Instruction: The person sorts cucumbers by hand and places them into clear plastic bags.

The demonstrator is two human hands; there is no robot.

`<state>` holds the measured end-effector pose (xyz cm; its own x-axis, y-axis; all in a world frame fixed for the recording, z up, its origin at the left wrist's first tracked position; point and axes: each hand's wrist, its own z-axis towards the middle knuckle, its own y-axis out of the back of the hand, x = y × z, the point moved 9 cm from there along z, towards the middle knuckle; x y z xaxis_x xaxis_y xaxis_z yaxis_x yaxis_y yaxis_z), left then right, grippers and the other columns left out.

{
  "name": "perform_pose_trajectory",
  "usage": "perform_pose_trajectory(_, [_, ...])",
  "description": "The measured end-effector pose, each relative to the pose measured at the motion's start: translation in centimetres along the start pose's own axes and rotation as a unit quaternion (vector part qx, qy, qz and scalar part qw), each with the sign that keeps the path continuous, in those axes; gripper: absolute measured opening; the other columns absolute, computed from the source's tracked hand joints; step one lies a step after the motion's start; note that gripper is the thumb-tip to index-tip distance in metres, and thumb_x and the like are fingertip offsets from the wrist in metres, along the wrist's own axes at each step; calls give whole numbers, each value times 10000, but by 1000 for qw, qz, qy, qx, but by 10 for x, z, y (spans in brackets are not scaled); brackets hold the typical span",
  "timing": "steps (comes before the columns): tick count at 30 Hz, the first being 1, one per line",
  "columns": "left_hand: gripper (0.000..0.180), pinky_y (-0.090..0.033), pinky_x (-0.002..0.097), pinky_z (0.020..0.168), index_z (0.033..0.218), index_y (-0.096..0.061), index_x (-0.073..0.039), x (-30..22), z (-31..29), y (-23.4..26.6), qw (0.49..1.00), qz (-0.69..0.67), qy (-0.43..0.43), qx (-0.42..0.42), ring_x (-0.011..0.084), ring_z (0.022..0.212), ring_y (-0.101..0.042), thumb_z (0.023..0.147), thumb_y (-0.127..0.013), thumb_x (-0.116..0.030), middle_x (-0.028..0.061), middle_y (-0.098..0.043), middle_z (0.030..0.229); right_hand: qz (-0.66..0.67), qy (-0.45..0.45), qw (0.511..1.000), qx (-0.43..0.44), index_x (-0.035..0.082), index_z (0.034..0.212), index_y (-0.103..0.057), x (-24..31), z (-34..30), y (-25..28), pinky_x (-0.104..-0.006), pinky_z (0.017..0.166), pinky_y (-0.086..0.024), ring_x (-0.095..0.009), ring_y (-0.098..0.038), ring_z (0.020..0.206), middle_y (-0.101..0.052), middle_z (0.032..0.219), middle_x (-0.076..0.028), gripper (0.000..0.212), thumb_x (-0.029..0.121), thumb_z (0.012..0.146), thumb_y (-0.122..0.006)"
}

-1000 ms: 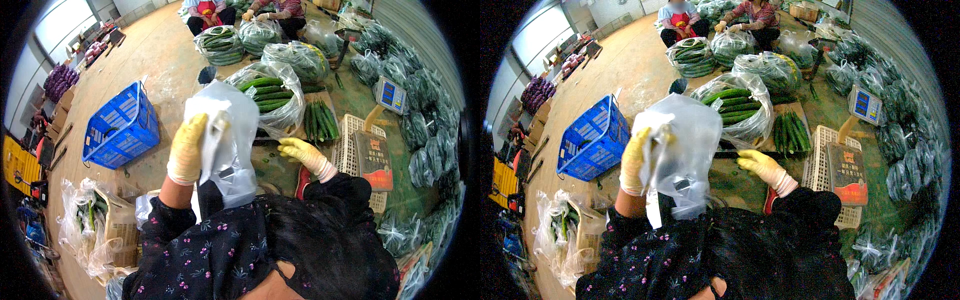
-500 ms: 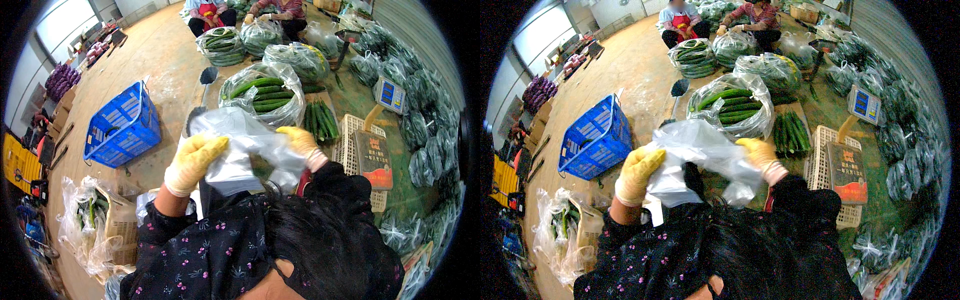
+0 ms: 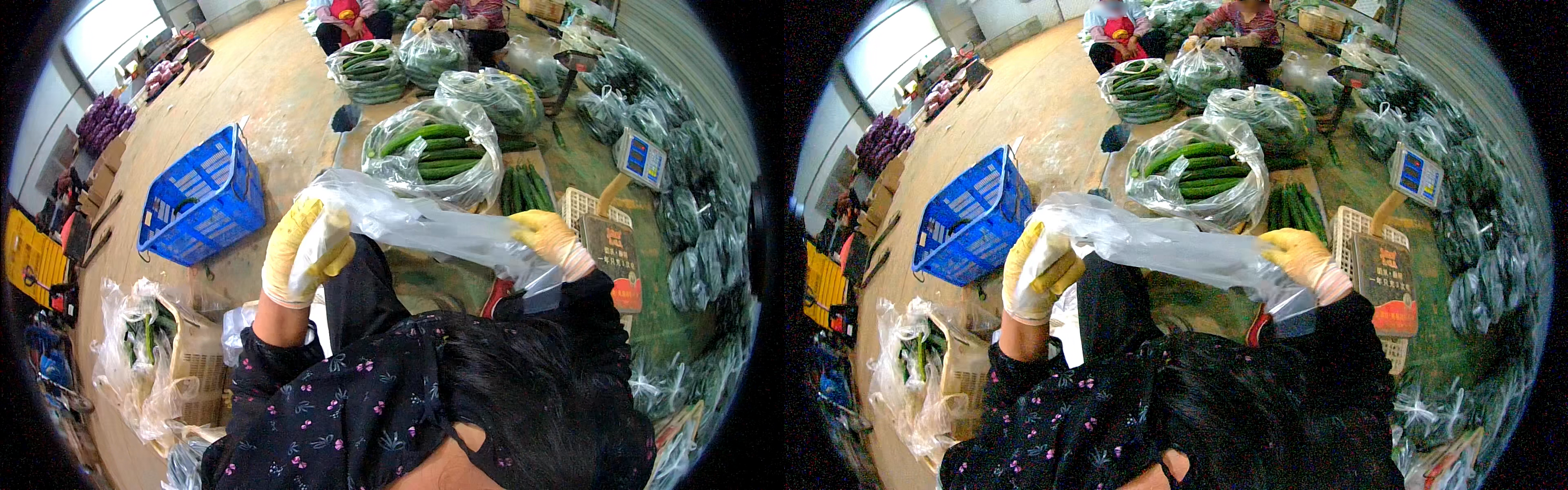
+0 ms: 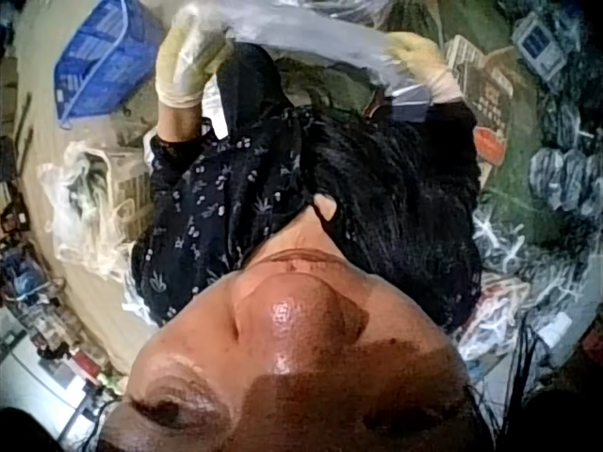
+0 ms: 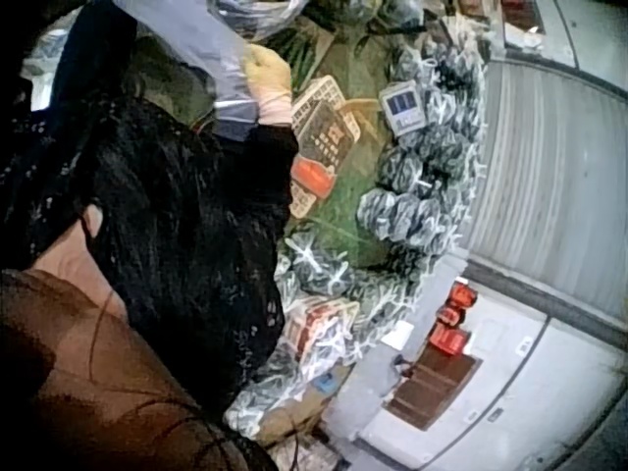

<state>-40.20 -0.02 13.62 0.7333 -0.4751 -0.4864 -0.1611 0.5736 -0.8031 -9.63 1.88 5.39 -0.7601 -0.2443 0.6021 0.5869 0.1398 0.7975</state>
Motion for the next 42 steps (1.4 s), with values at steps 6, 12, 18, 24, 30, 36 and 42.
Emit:
perform_pose_trajectory(6, [204, -425, 217, 580, 878, -635, -36, -50, -21, 31, 785, 556, 50, -269, 43, 661, -499, 858, -607, -237, -29, -608, 778, 260, -122, 958, -5, -3, 933, -636, -14, -21, 37, -218, 651, -447, -89, -559, 704, -628, 790, -23, 186, 158, 845, -599])
perform_pose_trajectory(12, [441, -471, 333, 627, 892, -651, -28, -6, -12, 11, 417, 856, 303, 32, 244, 676, -612, 734, -688, -438, 114, -627, 704, 189, -114, 962, -159, 9, 968, -621, -42, -19, 76, -202, 622, -422, -63, -516, 683, -625, 816, 4, 183, 143, 844, -608])
perform_pose_trajectory(18, [315, -470, 394, 607, 884, -613, -41, -49, -2, 20, 369, 893, 223, -128, 367, 660, -583, 836, -598, -352, 198, -580, 676, 149, -145, 975, -82, 17, 932, -646, -27, -21, 55, -228, 640, -450, -82, -555, 695, -650, 782, -22, 169, 139, 814, -643])
perform_pose_trajectory(24, [364, -458, 319, 823, 1145, -543, -60, -70, 8, -12, 387, 896, -124, -177, 322, 960, -566, 810, -612, -185, 165, -585, 1028, 253, -169, 952, -35, 11, 906, -658, -5, -26, 31, -227, 602, -436, -83, -538, 652, -634, 733, -19, 191, 177, 812, -655])
perform_pose_trajectory(30, [151, -426, 231, 692, 897, -616, -29, -40, 6, 30, 790, 560, 67, -242, 112, 738, -543, 881, -551, -164, 21, -597, 788, 248, -150, 956, -50, 14, 892, -660, 1, -22, 28, -218, 555, -396, -61, -482, 612, -600, 709, 3, 223, 221, 813, -657])
perform_pose_trajectory(36, [193, -405, 214, 622, 919, -613, -33, -10, -8, 58, 879, 353, 87, -308, 69, 670, -505, 892, -541, -210, -10, -575, 746, 84, -146, 985, -48, 22, 958, -641, -30, -19, 23, -310, 709, -454, -196, -583, 769, -634, 838, -92, 302, 265, 780, -663])
perform_pose_trajectory(42, [246, -466, 288, 716, 965, -590, 29, 3, -1, 36, 919, 304, 48, -245, 183, 780, -591, 892, -520, -195, 109, -629, 882, -137, 168, 949, -230, 67, 1093, -587, 98, -40, 63, -384, 832, -441, -302, -560, 956, -605, 1029, -119, 404, 268, 751, -661])
